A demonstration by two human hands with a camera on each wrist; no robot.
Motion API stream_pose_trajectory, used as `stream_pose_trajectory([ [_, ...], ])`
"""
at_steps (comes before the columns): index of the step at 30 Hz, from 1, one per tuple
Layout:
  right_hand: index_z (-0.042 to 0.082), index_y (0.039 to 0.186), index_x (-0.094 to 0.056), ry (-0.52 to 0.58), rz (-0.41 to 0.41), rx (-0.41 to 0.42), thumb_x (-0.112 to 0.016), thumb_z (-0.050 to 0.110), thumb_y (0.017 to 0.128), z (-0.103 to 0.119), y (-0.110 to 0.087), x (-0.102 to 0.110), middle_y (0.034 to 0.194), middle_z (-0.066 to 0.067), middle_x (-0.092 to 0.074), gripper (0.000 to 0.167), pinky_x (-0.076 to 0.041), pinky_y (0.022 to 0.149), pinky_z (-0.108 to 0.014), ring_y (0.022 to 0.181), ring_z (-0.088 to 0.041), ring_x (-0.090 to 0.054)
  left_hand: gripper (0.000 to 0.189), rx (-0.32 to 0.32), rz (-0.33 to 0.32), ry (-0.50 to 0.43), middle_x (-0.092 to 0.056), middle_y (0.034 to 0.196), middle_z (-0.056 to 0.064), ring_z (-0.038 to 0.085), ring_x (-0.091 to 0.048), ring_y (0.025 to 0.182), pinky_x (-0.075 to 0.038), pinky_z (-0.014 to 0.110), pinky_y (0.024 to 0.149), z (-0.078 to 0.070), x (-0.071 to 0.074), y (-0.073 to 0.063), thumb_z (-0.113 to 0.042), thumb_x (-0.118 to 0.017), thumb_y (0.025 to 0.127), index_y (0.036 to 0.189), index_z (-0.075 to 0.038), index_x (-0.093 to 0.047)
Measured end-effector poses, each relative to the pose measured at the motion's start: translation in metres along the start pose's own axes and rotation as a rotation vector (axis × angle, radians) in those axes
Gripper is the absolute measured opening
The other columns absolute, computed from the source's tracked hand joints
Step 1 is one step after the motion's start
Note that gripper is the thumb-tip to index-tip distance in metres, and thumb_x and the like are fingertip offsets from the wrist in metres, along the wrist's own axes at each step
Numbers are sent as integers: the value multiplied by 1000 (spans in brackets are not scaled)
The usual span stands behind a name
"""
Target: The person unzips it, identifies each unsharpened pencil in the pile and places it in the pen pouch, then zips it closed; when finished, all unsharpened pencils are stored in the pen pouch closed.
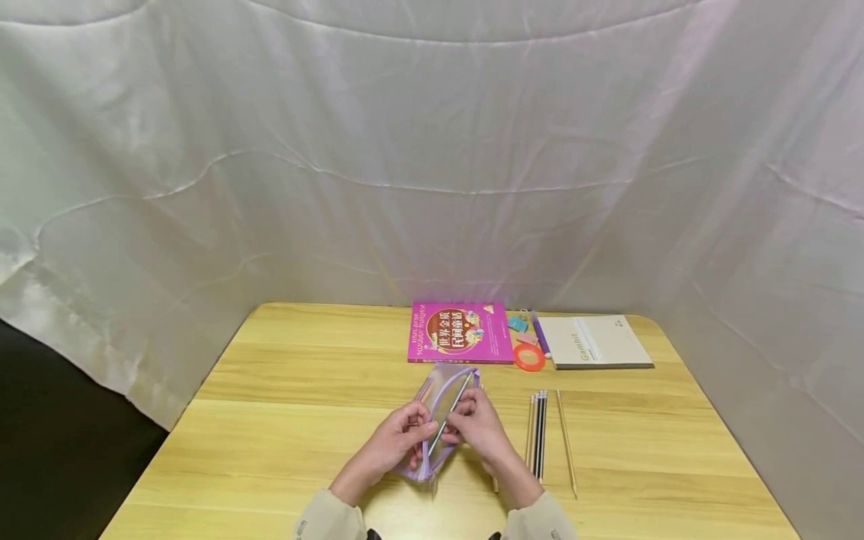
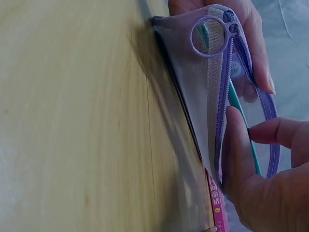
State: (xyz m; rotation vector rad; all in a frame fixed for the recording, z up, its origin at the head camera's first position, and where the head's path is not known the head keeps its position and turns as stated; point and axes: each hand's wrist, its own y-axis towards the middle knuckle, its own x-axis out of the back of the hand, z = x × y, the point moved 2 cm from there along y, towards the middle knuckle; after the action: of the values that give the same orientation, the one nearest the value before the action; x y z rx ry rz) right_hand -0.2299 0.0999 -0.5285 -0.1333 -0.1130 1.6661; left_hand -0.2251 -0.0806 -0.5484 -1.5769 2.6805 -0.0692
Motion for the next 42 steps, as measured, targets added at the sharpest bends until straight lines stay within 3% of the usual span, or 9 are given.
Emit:
stream_pose_trajectory([
  [8, -13, 125, -37, -24, -5, -40, -59, -10, 91, -1, -2, 4, 93, -15, -58, 41, -66, 70, -37, 69, -20, -64, 31, 1, 17, 4, -57, 74, 0, 9, -55, 58, -50, 19, 50, 0, -1, 2, -24, -64, 104, 107, 5, -51],
  [15, -14, 133, -36, -60, -5, -47, -64, -6, 92, 3, -4, 12, 98, -21, -61, 50, -66, 67, -39, 69, -22, -67, 29, -4, 8, 25, -56, 74, -1, 9, -54, 58, -49, 19, 49, -3, -2, 3, -21, -64, 104, 105, 4, -51],
  [24, -9, 135, -45, -61, -110, -46, -67, -4, 93, 14, -1, 40, 101, -20, -62, 48, -66, 65, -38, 71, -24, -68, 29, -9, -36, 66, -53, 74, 0, 9, -52, 56, -49, 19, 49, -8, 1, 3, -24, -65, 103, 102, 2, -52],
  [31, -5, 139, -48, -154, -181, -65, -69, -1, 94, 12, 2, 61, 106, -21, -63, 49, -65, 64, -36, 73, -27, -70, 31, -9, -23, 60, -53, 75, 0, 9, -53, 57, -50, 20, 50, -6, 3, 2, -24, -65, 104, 103, 4, -51],
  [42, -1, 136, -55, -320, -209, -82, -74, 4, 90, 2, 4, 71, 98, -12, -62, 50, -63, 64, -34, 73, -23, -68, 28, -14, -25, 50, -53, 75, 3, 9, -52, 55, -49, 19, 48, -5, 3, 1, -21, -64, 104, 103, 4, -51],
])
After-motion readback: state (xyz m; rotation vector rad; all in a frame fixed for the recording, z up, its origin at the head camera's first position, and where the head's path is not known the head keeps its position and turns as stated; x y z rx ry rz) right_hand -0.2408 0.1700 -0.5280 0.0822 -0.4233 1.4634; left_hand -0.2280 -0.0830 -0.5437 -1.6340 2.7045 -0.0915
